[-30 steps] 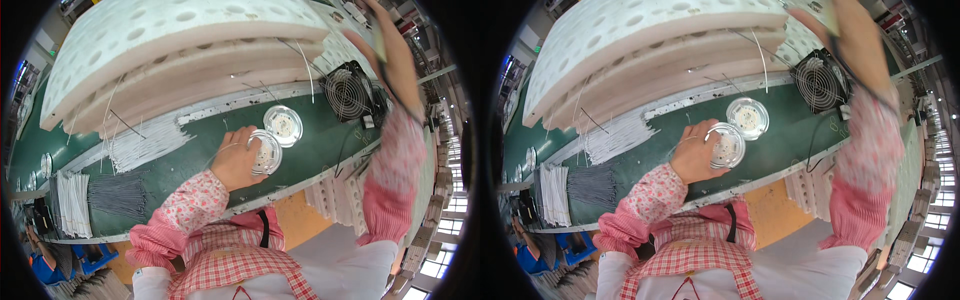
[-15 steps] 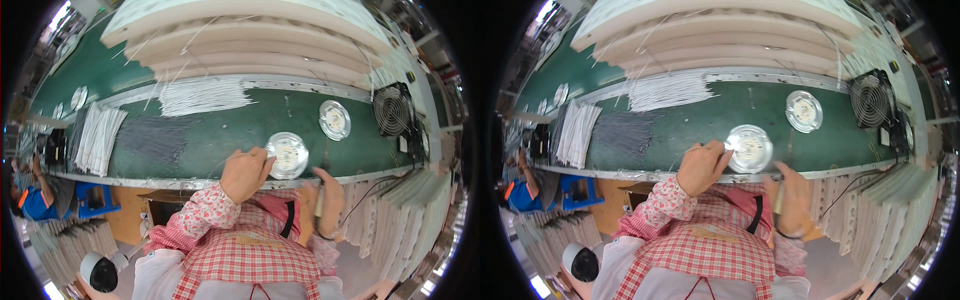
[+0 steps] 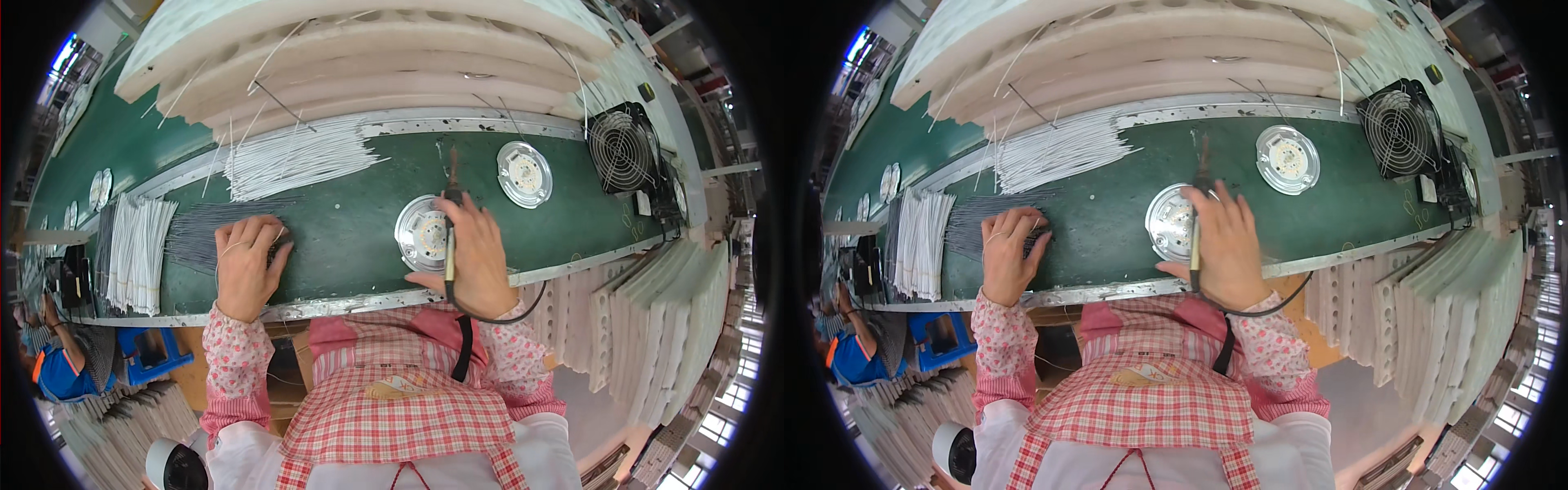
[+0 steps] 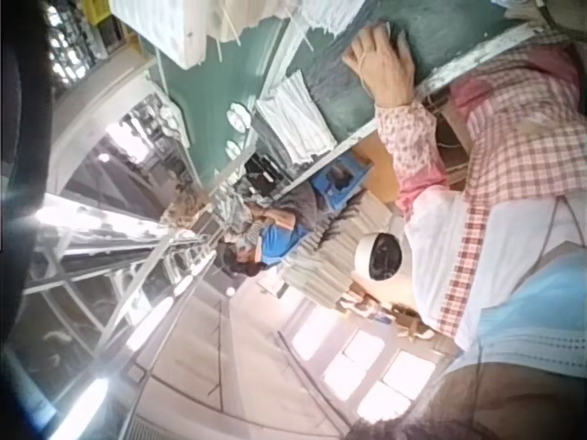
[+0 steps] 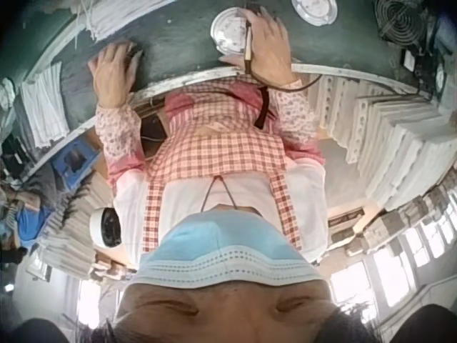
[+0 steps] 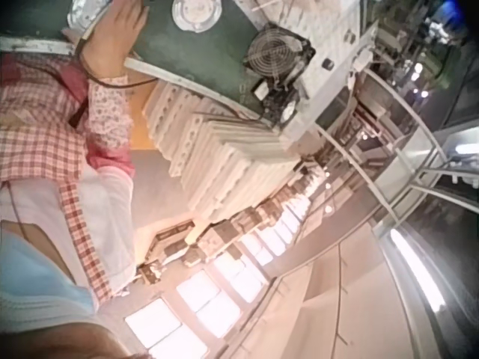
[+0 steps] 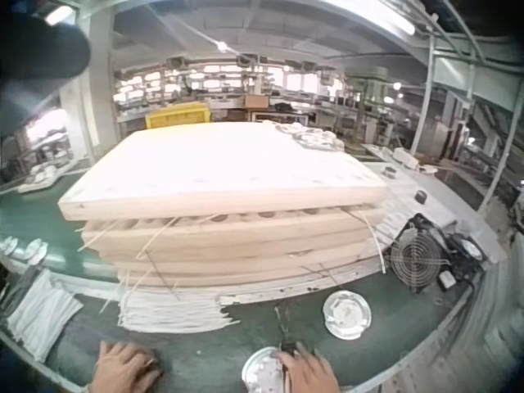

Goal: The person solders wires onto circular LED circuit boards using a soldering iron.

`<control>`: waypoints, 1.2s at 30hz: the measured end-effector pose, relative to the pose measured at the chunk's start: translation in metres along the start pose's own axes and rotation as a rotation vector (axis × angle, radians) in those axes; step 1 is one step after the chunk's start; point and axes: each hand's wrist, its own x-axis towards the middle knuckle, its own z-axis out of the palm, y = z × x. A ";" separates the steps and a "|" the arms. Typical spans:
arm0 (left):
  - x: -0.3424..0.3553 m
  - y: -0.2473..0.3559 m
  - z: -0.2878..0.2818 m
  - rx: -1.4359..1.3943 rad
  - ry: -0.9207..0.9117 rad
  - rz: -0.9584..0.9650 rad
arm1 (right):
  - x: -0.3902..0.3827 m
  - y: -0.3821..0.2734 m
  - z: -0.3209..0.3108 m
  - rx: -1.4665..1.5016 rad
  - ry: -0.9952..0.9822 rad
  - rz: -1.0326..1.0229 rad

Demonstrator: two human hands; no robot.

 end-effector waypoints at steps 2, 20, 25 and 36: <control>-0.002 -0.001 -0.004 -0.037 -0.085 -0.062 | -0.003 -0.004 0.004 0.076 0.002 -0.003; 0.049 0.120 0.025 -0.988 -0.053 -0.170 | -0.019 -0.013 0.000 1.418 0.038 0.314; 0.049 0.122 0.029 -0.962 -0.071 -0.177 | -0.023 -0.006 0.003 1.408 0.015 0.294; 0.050 0.123 0.028 -0.887 -0.064 -0.172 | -0.022 -0.005 0.007 1.489 0.002 0.278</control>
